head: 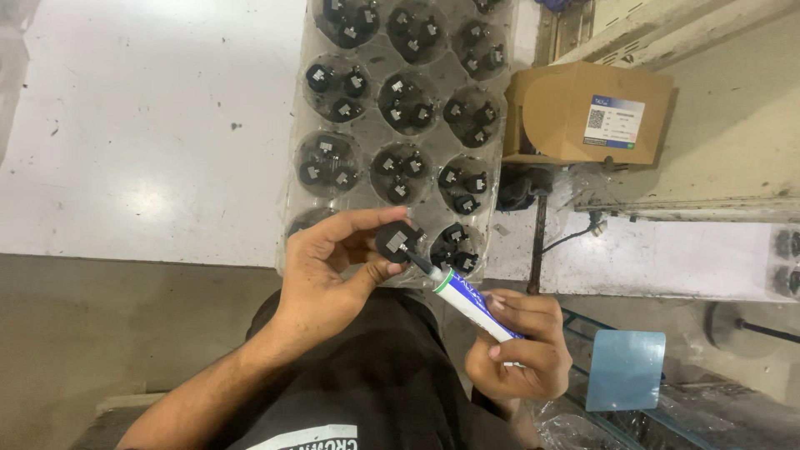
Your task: The person picks a small black plastic component from a tray, applies adhesive from a tube onto the component, and places it back into the tray, repeating this with successive components.
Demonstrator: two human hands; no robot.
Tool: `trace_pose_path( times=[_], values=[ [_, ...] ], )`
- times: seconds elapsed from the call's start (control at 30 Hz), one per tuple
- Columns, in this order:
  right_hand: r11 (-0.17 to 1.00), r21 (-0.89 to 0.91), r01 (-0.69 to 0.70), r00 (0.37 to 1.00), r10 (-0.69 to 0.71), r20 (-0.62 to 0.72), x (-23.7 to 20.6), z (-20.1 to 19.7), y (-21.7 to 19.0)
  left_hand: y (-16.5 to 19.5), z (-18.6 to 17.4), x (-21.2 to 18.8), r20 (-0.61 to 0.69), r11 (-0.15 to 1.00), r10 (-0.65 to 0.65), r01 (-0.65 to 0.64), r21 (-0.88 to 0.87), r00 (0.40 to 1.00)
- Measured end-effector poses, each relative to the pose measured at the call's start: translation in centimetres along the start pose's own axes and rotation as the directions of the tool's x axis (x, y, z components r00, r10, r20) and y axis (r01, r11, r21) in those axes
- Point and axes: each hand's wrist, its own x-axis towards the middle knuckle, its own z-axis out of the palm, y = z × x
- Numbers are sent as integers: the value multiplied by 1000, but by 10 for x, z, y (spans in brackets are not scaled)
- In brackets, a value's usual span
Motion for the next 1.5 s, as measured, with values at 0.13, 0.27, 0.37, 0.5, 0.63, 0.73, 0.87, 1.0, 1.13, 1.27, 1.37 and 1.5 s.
trace_pose_path(
  times=[0.13,0.27,0.37,0.5,0.63,0.73,0.87,1.0,1.13,1.27,1.37,1.5],
  values=[
    [1000,5,22,1000,-22,16,1,-2,5,-2,0,2,4,999,-16,16,-32,1000],
    [999,-19,-37,999,37,-15,-1,-1,3,-5,0,5,3,1000,-7,7,-16,1000],
    [999,-17,-33,999,32,-16,-1,0,4,-6,1,7,4,1000,6,-6,-21,1000],
    [1000,3,-15,999,15,-28,2,2,7,-7,1,8,-5,999,-1,1,-44,1000],
    [1000,-3,-30,999,30,-14,3,2,7,-11,0,9,-11,999,3,-4,-55,1000],
    [998,-29,-64,998,63,-14,4,4,3,-17,0,10,-19,994,-43,41,-97,999],
    [995,-50,-87,996,86,-11,6,9,0,-25,2,12,1,965,-59,58,-256,998],
    [992,-46,-114,994,113,-10,8,15,-2,-33,5,12,25,874,-180,172,-454,983],
    [991,-50,-121,993,120,-21,7,20,-1,-41,6,12,34,816,-254,233,-529,967],
    [987,-44,-156,987,153,-50,6,22,0,-46,3,10,59,858,-213,215,-467,975],
    [987,-35,-158,977,151,-152,7,25,4,-49,1,11,84,861,-215,229,-454,973],
    [996,-23,-88,991,85,-98,12,24,9,-53,1,11,98,867,-192,215,-449,977]
  ],
)
